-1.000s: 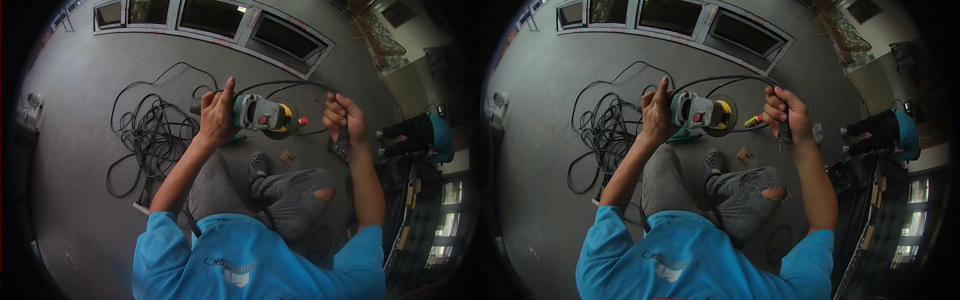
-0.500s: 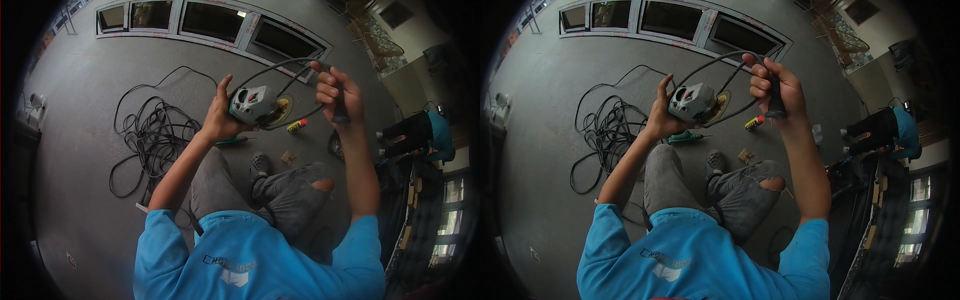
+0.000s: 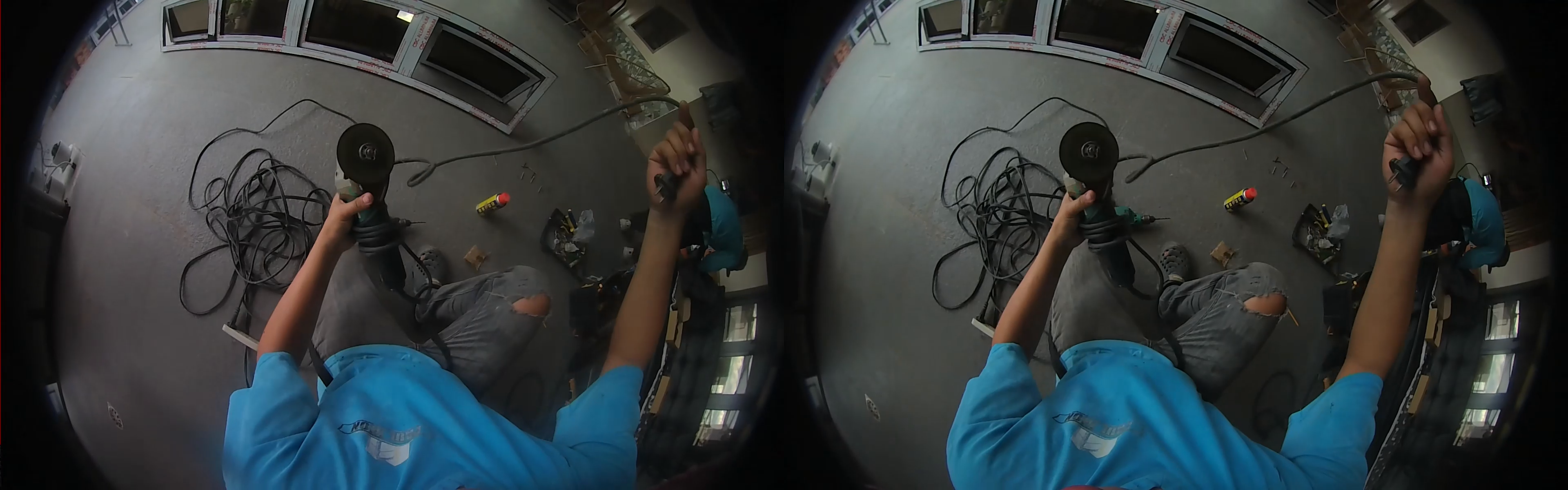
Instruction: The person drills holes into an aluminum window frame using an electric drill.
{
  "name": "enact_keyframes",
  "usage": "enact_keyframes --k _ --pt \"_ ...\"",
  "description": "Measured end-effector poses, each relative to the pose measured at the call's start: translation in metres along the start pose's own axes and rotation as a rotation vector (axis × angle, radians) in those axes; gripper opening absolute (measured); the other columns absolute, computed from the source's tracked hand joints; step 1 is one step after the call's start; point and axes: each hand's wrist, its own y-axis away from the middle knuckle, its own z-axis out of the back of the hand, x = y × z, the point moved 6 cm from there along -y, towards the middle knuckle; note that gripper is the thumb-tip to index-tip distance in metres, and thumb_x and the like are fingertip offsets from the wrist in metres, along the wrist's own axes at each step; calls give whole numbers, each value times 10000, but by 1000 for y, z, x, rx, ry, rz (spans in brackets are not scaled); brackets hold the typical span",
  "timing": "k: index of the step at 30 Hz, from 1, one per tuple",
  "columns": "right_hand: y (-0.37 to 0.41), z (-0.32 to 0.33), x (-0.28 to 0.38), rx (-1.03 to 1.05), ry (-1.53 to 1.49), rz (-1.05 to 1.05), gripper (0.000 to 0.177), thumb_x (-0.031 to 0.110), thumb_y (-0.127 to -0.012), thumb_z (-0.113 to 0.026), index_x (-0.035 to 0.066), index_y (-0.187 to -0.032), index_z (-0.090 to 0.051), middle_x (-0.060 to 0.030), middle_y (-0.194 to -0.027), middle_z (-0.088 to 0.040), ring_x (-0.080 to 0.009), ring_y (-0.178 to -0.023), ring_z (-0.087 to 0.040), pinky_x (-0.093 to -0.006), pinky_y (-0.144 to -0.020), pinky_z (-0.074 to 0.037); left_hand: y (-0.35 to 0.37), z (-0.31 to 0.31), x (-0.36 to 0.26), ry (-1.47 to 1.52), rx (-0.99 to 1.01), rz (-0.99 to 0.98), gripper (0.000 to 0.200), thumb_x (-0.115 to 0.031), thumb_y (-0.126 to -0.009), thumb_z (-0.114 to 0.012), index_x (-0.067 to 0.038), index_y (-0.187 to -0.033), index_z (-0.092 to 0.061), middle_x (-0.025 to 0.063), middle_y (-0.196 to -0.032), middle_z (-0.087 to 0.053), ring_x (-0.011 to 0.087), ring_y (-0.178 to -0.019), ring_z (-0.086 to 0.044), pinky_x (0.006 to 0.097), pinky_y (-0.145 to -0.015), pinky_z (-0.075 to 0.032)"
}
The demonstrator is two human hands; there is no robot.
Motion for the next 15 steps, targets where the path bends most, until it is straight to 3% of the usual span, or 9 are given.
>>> enact_keyframes --k 2,3,4,5,7,9,12,14,15 --pt "6 36 36 -177 213 69 333 55 -988 -392 -103 -1280 -410 -27 -742 -401 -64 -551 -377 -195 -465 -367 3 3 13 100 115 58 678 -387 -759 -773 -36 -1265 -488 93 -1146 -586 204 -990 -605 355 -885 -498" --pt "10 61 55 -179 213 70 333 55 -988 -392 -103 -1280 -410 -27 -742 -401 -64 -551 -377 -195 -465 -367 7 -3 18 348 159 75 742 -420 -743 -781 -35 -1296 -471 108 -1186 -575 220 -1025 -597 376 -925 -483" --pt "18 109 79 -378 323 118 294 65 -985 -401 -92 -1228 -456 -20 -743 -405 -75 -568 -380 -209 -493 -375 10 -11 21 597 201 95 805 -454 -727 -790 -34 -1327 -454 124 -1226 -564 235 -1059 -589 397 -966 -467" --pt "32 151 99 -575 432 168 264 74 -981 -411 -80 -1176 -501 -13 -743 -409 -85 -585 -384 -223 -522 -383 7 -18 24 724 252 44 899 -608 -724 -721 -35 -1355 -435 146 -1295 -531 275 -1142 -552 429 -1023 -423" --pt "78 221 125 -1027 500 322 164 68 -972 -424 -38 -1002 -546 -11 -709 -411 -117 -579 -391 -255 -549 -405 8 -32 11 768 264 -10 912 -646 -703 -710 -40 -1336 -456 140 -1286 -541 284 -1158 -541 448 -1032 -412" --pt "140 291 165 -1288 644 378 152 32 -922 -464 30 -772 -495 -15 -631 -449 -134 -541 -458 -279 -563 -461 7 -26 -4 752 205 -136 951 -740 -669 -654 -45 -1296 -489 126 -1281 -543 298 -1184 -524 464 -1041 -410" --pt "255 364 209 -1772 482 468 197 -6 -879 -391 37 -749 -533 -31 -730 -549 -141 -635 -538 -316 -597 -503 7 0 -31 752 123 -252 948 -750 -645 -661 -51 -1268 -507 105 -1276 -542 300 -1196 -512 467 -1034 -419" --pt "287 373 207 -1685 388 450 201 17 -897 -377 45 -771 -531 -33 -733 -540 -144 -651 -538 -322 -590 -496 7 -1 -46 710 193 -327 824 -676 -715 -665 -75 -1257 -510 87 -1243 -555 281 -1206 -503 437 -1044 -413" --pt "305 406 221 -1614 462 352 196 14 -900 -377 44 -768 -518 -34 -718 -526 -147 -637 -526 -322 -579 -487 8 0 -52 653 80 -398 769 -620 -757 -665 -59 -1259 -505 86 -1247 -562 263 -1194 -516 417 -1054 -404"
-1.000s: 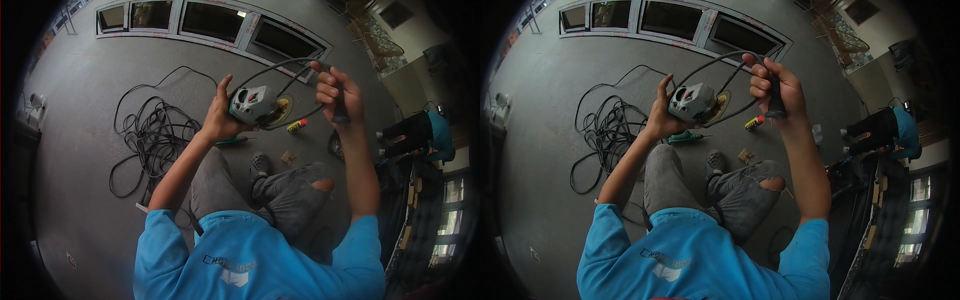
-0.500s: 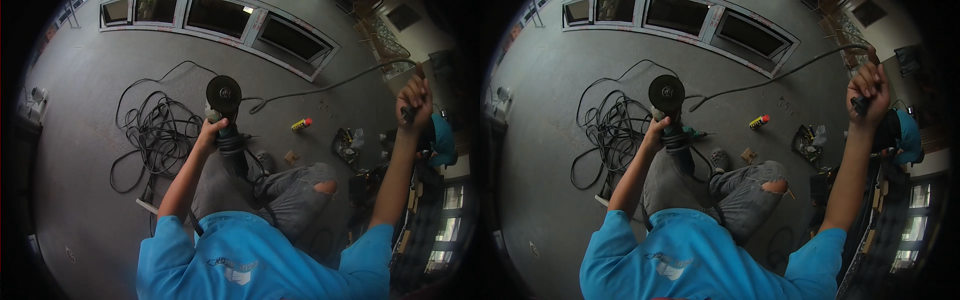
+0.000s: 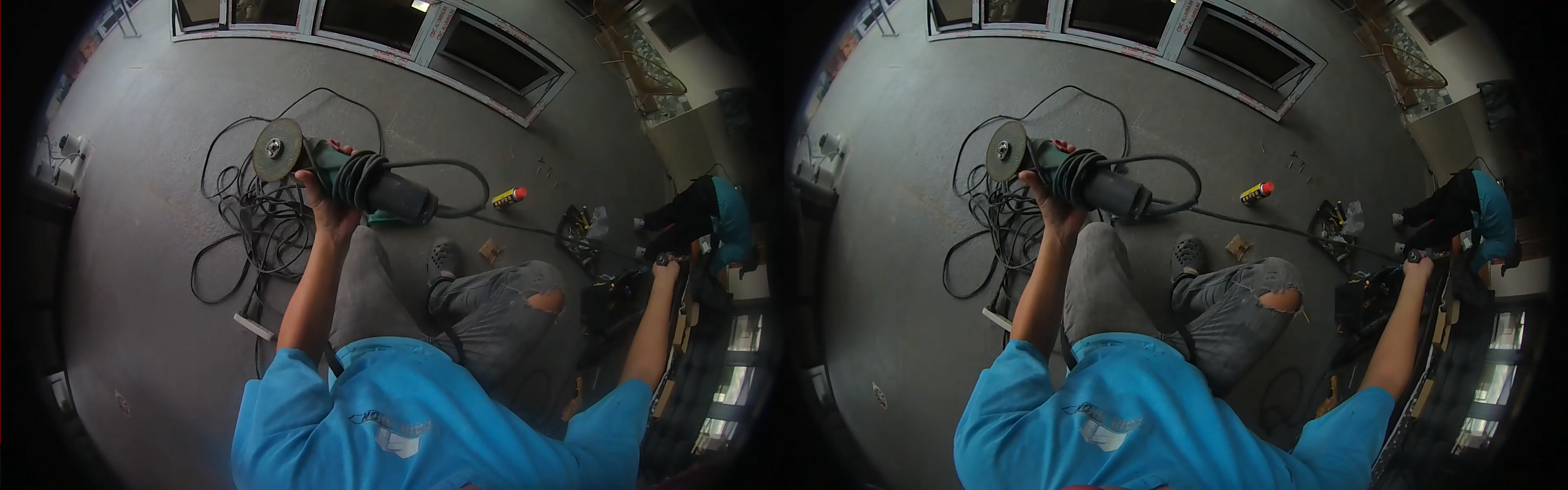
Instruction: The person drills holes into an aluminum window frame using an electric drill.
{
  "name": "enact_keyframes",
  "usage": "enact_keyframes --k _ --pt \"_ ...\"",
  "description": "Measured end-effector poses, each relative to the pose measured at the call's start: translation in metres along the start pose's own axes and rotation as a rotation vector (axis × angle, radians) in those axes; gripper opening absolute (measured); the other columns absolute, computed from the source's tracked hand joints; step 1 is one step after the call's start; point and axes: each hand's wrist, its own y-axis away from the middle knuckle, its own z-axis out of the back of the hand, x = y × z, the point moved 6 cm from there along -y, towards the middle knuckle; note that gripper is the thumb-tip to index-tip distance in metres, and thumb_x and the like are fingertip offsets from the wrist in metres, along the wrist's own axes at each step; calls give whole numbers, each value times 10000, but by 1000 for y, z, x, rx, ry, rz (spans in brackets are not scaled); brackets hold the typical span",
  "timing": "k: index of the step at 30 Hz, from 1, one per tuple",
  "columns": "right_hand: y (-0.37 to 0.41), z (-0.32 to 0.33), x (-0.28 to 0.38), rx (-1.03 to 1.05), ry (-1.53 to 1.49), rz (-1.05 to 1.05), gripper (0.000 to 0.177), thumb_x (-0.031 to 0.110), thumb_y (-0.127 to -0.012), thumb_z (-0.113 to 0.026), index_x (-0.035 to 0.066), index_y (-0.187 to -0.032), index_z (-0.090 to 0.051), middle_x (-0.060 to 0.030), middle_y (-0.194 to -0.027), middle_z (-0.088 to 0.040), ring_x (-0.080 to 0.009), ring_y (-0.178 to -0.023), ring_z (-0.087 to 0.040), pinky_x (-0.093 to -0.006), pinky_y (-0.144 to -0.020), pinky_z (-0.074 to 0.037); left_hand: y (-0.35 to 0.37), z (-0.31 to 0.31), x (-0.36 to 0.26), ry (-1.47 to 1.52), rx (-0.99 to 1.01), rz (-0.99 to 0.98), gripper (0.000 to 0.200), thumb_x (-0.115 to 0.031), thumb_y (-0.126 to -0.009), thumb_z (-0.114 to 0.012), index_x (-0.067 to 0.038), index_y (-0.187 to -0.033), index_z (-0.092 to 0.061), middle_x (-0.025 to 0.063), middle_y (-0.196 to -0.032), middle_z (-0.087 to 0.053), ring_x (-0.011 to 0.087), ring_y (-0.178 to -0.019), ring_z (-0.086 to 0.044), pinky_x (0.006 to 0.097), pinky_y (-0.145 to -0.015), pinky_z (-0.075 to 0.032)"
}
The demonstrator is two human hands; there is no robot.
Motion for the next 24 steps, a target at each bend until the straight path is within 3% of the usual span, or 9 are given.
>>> enact_keyframes --k 2,6,8,10,11,13,19,23,24 --pt "-2 4 0 174 36 39 180 11 -905 -379 28 -749 -467 -43 -685 -487 -154 -586 -486 -316 -551 -457 -11 -13 -8 -98 -55 -137 583 -446 -847 -679 -47 -1236 -508 78 -1222 -574 221 -1139 -546 379 -1033 -409" --pt "92 35 63 -351 210 376 177 10 -862 -438 -116 -865 -562 -167 -854 -637 -208 -642 -593 -351 -587 -517 -22 -14 -71 -986 -325 -675 364 -33 -761 -777 1 -1077 -598 37 -1016 -614 148 -943 -574 322 -905 -442" --pt "82 67 84 -428 218 394 264 110 -866 -543 -137 -961 -553 -227 -999 -640 -277 -749 -667 -395 -670 -547 -31 5 -95 -1191 -219 -594 214 -118 -812 -741 16 -947 -642 73 -871 -649 183 -695 -628 323 -667 -543" --pt "46 97 111 -593 695 738 251 140 -896 -509 -67 -1037 -521 -238 -1012 -637 -306 -752 -677 -402 -660 -540 -35 16 -100 -882 -130 -50 533 -250 -799 -761 53 -1167 -522 156 -1094 -585 243 -992 -594 411 -893 -500" --pt "57 93 104 -426 637 804 192 156 -901 -518 -6 -996 -557 -160 -927 -643 -263 -730 -653 -405 -654 -525 -36 17 -99 -757 -79 42 731 -343 -789 -762 32 -1301 -399 162 -1205 -509 258 -1128 -509 439 -995 -427" --pt "107 60 67 -167 270 298 104 146 -888 -539 65 -906 -600 -51 -720 -572 -168 -613 -539 -377 -616 -476 -55 -8 -59 -609 75 134 743 -346 -788 -761 25 -1314 -392 157 -1232 -490 264 -1153 -487 443 -1011 -406" --pt "307 -132 -60 944 133 -152 261 155 -877 -513 8 -1069 -610 -27 -673 -515 -144 -621 -513 -364 -697 -505 -37 -100 -7 91 646 341 814 -367 -783 -756 -16 -1393 -349 130 -1393 -378 298 -1301 -356 467 -1109 -277" --pt "526 -186 -119 1584 285 -420 331 203 -932 -468 24 -1197 -555 -141 -1023 -648 -189 -840 -663 -343 -781 -532 -37 -118 8 239 601 291 974 -384 -714 -809 -34 -1444 -268 123 -1435 -312 321 -1355 -261 471 -1151 -175" --pt "564 -186 -137 1783 299 -365 399 221 -938 -457 14 -1275 -505 -153 -1075 -630 -204 -854 -664 -350 -797 -528 -28 -135 14 -152 408 -9 937 -461 -723 -775 -22 -1406 -307 150 -1361 -396 318 -1294 -362 479 -1123 -269"
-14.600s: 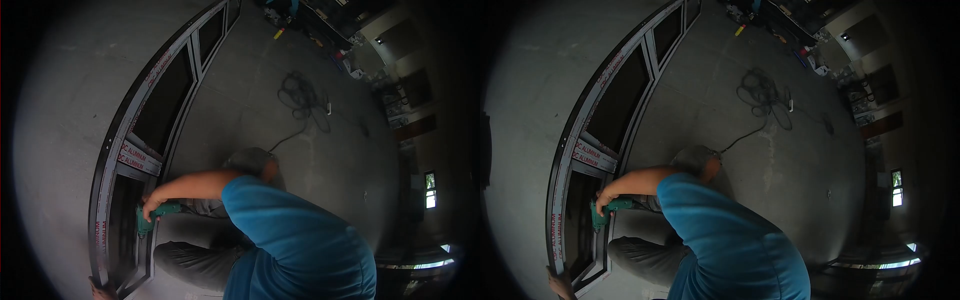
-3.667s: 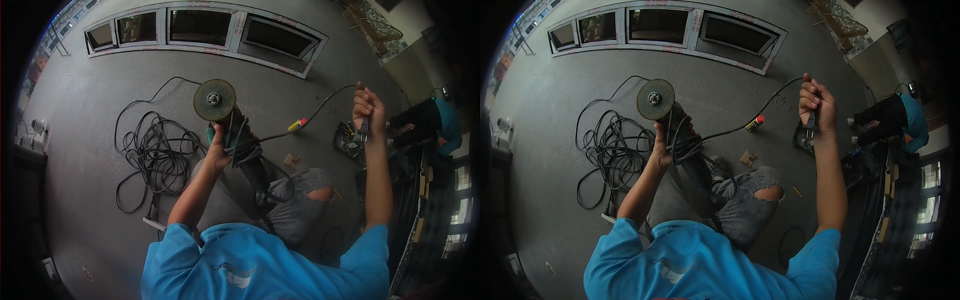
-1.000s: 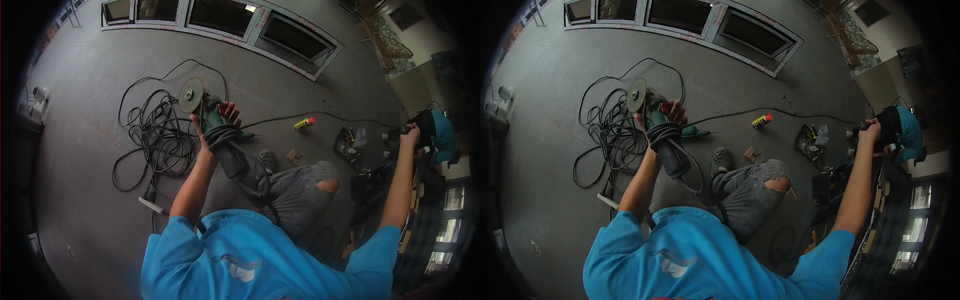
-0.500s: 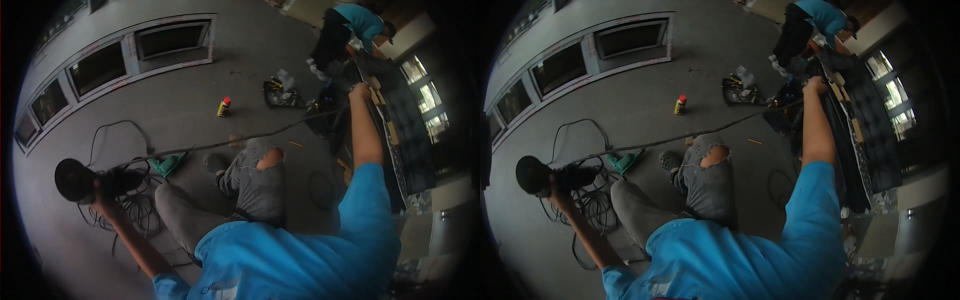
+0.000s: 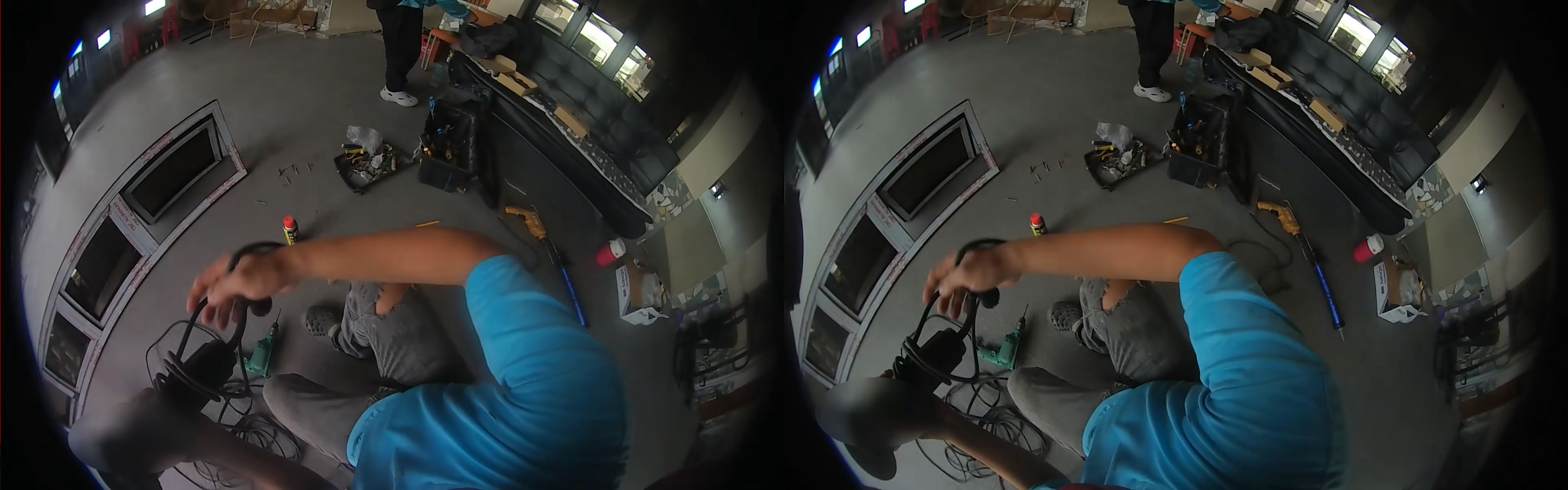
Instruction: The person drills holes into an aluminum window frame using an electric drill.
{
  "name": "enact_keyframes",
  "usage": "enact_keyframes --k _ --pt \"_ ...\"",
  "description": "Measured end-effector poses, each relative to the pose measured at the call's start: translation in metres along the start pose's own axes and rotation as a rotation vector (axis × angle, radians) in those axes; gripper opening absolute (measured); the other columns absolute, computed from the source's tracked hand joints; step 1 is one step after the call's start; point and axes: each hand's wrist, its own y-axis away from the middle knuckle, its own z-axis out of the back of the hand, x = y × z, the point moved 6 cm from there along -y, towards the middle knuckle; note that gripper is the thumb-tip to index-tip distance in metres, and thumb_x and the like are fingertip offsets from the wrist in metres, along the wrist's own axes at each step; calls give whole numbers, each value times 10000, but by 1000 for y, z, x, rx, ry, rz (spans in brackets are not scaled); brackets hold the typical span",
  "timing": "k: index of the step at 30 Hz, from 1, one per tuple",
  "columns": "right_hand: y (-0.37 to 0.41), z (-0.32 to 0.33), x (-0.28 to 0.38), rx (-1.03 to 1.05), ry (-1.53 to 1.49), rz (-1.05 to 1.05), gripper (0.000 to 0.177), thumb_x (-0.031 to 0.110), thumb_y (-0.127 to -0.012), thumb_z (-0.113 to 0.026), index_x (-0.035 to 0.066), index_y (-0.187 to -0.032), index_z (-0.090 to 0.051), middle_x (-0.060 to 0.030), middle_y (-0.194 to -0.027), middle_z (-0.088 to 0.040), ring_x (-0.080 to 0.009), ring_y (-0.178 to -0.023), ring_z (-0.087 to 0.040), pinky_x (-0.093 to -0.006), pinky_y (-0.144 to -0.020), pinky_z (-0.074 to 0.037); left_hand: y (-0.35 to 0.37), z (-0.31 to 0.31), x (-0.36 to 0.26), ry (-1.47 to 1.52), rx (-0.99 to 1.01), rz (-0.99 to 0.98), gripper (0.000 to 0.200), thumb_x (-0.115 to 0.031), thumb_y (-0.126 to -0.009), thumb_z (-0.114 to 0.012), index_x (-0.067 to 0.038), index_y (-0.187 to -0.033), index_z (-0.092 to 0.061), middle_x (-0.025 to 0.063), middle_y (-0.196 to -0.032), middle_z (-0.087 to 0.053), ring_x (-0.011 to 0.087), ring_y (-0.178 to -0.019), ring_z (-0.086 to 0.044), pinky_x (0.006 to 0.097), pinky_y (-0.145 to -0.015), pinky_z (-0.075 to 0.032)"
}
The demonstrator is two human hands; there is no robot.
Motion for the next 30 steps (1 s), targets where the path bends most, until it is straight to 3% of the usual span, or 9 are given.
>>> enact_keyframes --k 6,8,9,11,16,21,24,28,30 --pt "32 2 -31 -186 76 -318 451 193 -887 -532 -12 -1287 -506 -129 -963 -620 -173 -651 -623 -295 -640 -513 10 -2 -22 -539 -308 -208 923 -578 -783 -671 26 -1390 -326 193 -1335 -458 323 -1279 -439 476 -1090 -364" --pt "36 21 -30 -35 106 -334 413 178 -882 -541 -19 -1245 -529 -115 -939 -616 -159 -607 -601 -287 -609 -509 5 1 -7 1024 -98 228 938 -568 -781 -681 40 -1395 -317 184 -1307 -466 317 -1231 -469 447 -1073 -387" --pt "38 27 -30 121 128 -353 375 163 -877 -550 -25 -1202 -552 -101 -914 -612 -144 -563 -579 -278 -577 -506 5 1 -9 1028 -93 235 938 -568 -781 -681 40 -1395 -317 184 -1307 -466 317 -1231 -469 447 -1073 -387" --pt "34 42 -27 51 87 -255 298 159 -886 -536 -20 -1119 -587 -82 -898 -616 -125 -623 -592 -273 -610 -518 5 -14 -16 -331 -52 192 973 -536 -735 -742 44 -1393 -320 168 -1265 -472 304 -1169 -489 424 -1058 -404" --pt "3 -26 -76 186 -618 12 350 149 -935 -467 39 -1266 -497 -123 -1203 -580 -228 -1070 -576 -385 -942 -471 5 -45 12 -127 -161 29 1024 -440 -639 -842 39 -1388 -334 149 -1241 -474 295 -1177 -469 424 -1081 -373" --pt "10 -141 -76 305 -1042 -186 391 244 -983 -397 79 -1331 -463 -128 -1235 -583 -266 -1078 -573 -461 -964 -413 -1 3 -29 -382 -324 -154 766 -243 -718 -826 37 -1312 -432 176 -1334 -479 298 -1216 -489 453 -1071 -376" --pt "30 -142 -54 390 -950 -227 409 258 -975 -340 50 -1297 -483 -162 -1024 -653 -274 -894 -645 -429 -853 -478 5 -24 -57 -1383 -52 -425 618 -119 -776 -771 28 -1289 -458 175 -1332 -505 279 -1152 -548 438 -1027 -426" --pt "11 -99 -59 229 -878 -153 239 229 -937 -423 52 -1042 -547 -21 -708 -539 -134 -604 -533 -273 -552 -420 23 43 -104 -1341 -435 -320 733 -215 -775 -791 23 -1344 -395 174 -1262 -551 286 -1099 -574 423 -938 -486" --pt "-5 -50 -52 -38 -941 -203 155 200 -917 -463 67 -908 -542 38 -600 -421 -83 -505 -412 -236 -480 -343 39 3 -85 -1353 22 -146 810 -298 -749 -804 15 -1358 -369 166 -1257 -540 284 -1122 -556 425 -954 -472"
